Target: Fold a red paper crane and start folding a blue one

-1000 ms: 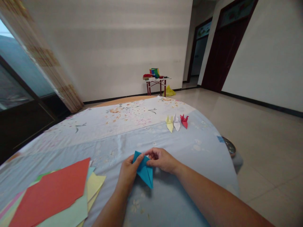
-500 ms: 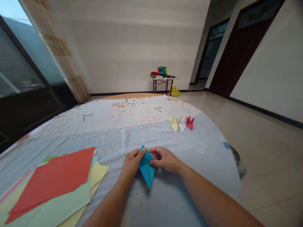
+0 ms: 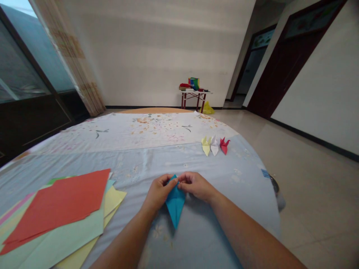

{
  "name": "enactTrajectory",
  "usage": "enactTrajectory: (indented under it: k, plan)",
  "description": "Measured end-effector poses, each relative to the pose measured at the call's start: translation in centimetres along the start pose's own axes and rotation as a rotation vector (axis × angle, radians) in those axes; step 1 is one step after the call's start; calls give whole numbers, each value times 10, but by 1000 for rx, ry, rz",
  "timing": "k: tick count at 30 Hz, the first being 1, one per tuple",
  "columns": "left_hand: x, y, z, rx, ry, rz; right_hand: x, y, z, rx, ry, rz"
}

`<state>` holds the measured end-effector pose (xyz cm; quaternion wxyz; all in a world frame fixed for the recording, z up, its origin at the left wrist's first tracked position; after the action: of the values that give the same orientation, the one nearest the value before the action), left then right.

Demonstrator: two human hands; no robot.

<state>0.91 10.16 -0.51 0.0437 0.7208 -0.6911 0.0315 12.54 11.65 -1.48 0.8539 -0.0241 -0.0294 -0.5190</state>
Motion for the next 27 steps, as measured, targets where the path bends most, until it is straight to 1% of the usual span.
enactTrajectory:
  k: [6,12,17,20,23,25,27]
  plan:
    - [1,-3,-2,17,3,16,-2,2,1,-73,24,-26]
    - [2,-4,11,46,115,37,-1,15,6,-115,37,-183]
    - [2,-4,2,13,49,-23,0,21,10,-127,23,-257]
    - [4,-5,-2,-24,57,-52,0,28,9,-150,17,-309]
    - [5,-4,-2,-95,68,-52,-1,34,8,-167,16,-338]
    - [5,-5,1,-159,69,-30,-1,35,8,-174,15,-351]
    - [6,-7,4,-215,69,21,-1,34,9,-172,16,-354]
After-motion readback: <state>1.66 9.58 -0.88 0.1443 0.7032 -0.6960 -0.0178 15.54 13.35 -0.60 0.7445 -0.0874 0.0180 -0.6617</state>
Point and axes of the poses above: each hand's wrist, its own x-axis away from the middle knuckle, its own y-axis out of the back of the hand, z = x × y, the point moved 8 cm from there along -x, towards the middle knuckle, and after that the axes turned 3 degrees about -z, right-handed, at the moved point
